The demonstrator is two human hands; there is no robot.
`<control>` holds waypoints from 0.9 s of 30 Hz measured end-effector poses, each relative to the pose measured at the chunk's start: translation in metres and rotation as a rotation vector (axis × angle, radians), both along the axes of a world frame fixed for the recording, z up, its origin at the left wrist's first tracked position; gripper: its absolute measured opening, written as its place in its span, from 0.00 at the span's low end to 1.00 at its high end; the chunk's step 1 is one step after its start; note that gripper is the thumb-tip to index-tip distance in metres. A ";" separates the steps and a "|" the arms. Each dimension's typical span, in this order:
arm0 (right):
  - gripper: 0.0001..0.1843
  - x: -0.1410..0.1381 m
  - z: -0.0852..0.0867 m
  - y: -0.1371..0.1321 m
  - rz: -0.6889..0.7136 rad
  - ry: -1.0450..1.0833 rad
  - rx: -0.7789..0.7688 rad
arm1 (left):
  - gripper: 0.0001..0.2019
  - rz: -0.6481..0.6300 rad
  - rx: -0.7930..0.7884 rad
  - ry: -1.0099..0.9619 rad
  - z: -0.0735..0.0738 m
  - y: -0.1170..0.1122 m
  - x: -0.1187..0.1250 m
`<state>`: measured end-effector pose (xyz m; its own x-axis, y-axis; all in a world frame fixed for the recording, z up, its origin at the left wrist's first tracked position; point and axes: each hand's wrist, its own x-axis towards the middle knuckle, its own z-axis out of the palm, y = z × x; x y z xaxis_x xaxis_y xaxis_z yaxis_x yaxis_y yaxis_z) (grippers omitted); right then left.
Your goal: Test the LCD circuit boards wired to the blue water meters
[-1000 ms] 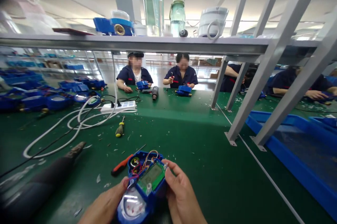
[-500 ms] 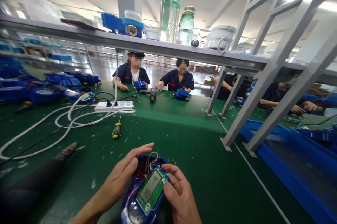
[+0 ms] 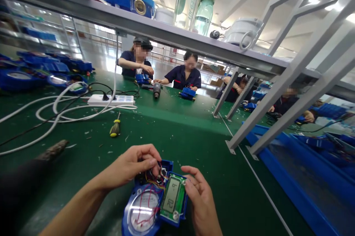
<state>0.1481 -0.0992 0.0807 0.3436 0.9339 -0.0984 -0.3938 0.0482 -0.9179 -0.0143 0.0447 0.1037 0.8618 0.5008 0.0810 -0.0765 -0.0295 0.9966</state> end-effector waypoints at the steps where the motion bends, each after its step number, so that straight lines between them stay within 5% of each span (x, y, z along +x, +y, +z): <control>1: 0.19 -0.001 0.001 0.000 -0.015 0.005 -0.016 | 0.11 -0.013 -0.005 -0.002 0.001 0.000 -0.002; 8: 0.19 0.004 -0.002 -0.003 -0.093 -0.055 -0.015 | 0.09 -0.060 -0.024 0.074 0.009 -0.005 -0.002; 20: 0.19 0.019 -0.016 -0.004 -0.138 -0.158 -0.013 | 0.07 -0.048 0.248 0.165 0.008 -0.013 0.007; 27: 0.17 0.025 -0.006 -0.001 -0.114 -0.374 -0.039 | 0.08 -0.140 0.218 0.216 0.011 -0.020 0.012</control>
<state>0.1734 -0.1002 0.0747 0.4642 0.8855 0.0182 -0.0262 0.0343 -0.9991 -0.0019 0.0246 0.1142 0.9298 0.3676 -0.0191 0.1176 -0.2474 0.9617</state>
